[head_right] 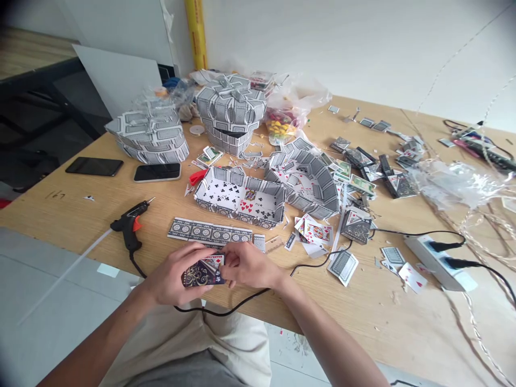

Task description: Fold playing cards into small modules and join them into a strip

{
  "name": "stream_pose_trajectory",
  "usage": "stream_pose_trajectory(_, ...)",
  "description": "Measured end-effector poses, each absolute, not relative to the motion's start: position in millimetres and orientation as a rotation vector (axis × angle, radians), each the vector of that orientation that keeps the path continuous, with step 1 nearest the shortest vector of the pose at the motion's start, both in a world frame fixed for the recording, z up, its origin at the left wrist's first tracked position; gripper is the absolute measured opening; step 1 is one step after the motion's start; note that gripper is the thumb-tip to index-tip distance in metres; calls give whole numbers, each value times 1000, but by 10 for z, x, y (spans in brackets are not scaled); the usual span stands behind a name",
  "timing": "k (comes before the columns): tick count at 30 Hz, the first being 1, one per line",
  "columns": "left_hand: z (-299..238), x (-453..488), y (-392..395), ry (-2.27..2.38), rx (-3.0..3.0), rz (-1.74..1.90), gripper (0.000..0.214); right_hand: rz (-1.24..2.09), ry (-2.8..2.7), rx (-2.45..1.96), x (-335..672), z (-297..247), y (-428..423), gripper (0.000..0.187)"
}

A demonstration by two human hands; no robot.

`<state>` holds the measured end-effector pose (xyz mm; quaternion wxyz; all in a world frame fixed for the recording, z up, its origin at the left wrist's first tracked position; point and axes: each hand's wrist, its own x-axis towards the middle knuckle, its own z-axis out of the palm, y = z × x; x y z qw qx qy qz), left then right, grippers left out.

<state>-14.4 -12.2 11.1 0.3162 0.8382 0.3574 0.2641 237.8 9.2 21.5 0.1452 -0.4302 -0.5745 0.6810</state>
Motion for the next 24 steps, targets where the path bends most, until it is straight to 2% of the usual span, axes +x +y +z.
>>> stream_pose_trajectory(6,101,-128,-148,942,2223,667,70,1659,-1910,-1316,2357,283,63,29)
stream_pose_trajectory(13,110,-136,-147,927,2218,694,73,1343,-2056,-1494,2241,384,-31,21)
stream_pose_trajectory(15,115,-138,-146,918,2215,724,72,1279,-2043,-1558,2231,402,-52,27)
stream_pose_trajectory(17,124,-141,-145,914,2209,733,71,1325,-2035,-1543,2253,430,-60,38)
stream_pose_trajectory(20,142,-147,-140,912,2192,739,70,1627,-1887,-1407,2319,480,-45,50)
stream_pose_trajectory(24,166,-148,-124,914,2158,769,66,1935,-1569,-1258,2374,491,23,39)
